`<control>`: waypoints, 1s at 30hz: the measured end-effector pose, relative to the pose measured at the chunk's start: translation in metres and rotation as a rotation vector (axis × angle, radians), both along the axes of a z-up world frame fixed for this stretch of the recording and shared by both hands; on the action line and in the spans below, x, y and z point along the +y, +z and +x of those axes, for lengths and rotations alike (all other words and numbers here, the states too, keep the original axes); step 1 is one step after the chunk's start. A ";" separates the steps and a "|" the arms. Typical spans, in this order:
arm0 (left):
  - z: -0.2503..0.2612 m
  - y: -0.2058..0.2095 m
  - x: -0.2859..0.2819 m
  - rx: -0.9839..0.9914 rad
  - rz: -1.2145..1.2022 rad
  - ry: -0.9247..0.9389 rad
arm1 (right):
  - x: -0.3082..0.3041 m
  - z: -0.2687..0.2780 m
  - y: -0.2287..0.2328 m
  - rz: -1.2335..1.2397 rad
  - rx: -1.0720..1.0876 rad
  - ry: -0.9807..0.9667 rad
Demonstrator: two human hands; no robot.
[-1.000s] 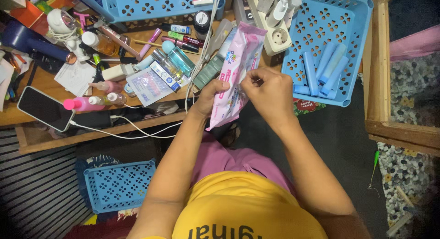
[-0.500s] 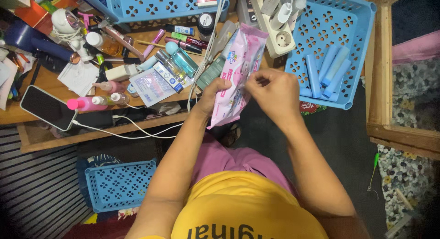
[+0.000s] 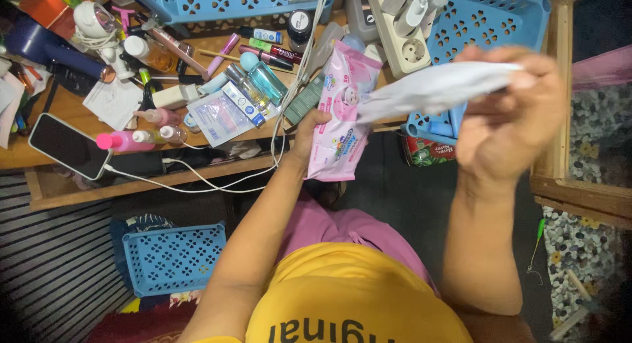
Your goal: The person organizes a cluttered wooden table by picking up various bottles, boxes, and personal care items, then placing them into blue plastic baskets. They also wipe the inside of one basket with a cloth. The scene shows a top-down view of the table with many items scattered across it.
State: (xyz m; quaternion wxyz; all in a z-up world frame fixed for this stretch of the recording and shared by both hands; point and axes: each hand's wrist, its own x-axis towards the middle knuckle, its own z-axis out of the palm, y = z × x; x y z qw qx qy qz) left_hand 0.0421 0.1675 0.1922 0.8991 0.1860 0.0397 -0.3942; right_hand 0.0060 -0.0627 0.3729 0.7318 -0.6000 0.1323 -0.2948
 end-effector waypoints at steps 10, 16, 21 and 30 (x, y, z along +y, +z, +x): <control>-0.007 -0.031 -0.016 0.017 0.082 0.102 | -0.044 0.019 -0.065 -0.444 0.671 0.658; 0.008 -0.029 -0.030 -0.176 0.387 0.043 | -0.022 0.022 -0.154 -0.208 0.647 0.801; 0.019 -0.057 -0.046 -0.314 0.882 0.133 | -0.013 0.022 -0.175 -0.567 0.897 0.573; 0.026 -0.096 -0.059 -0.649 1.374 0.037 | -0.019 0.015 -0.177 -0.876 0.826 0.539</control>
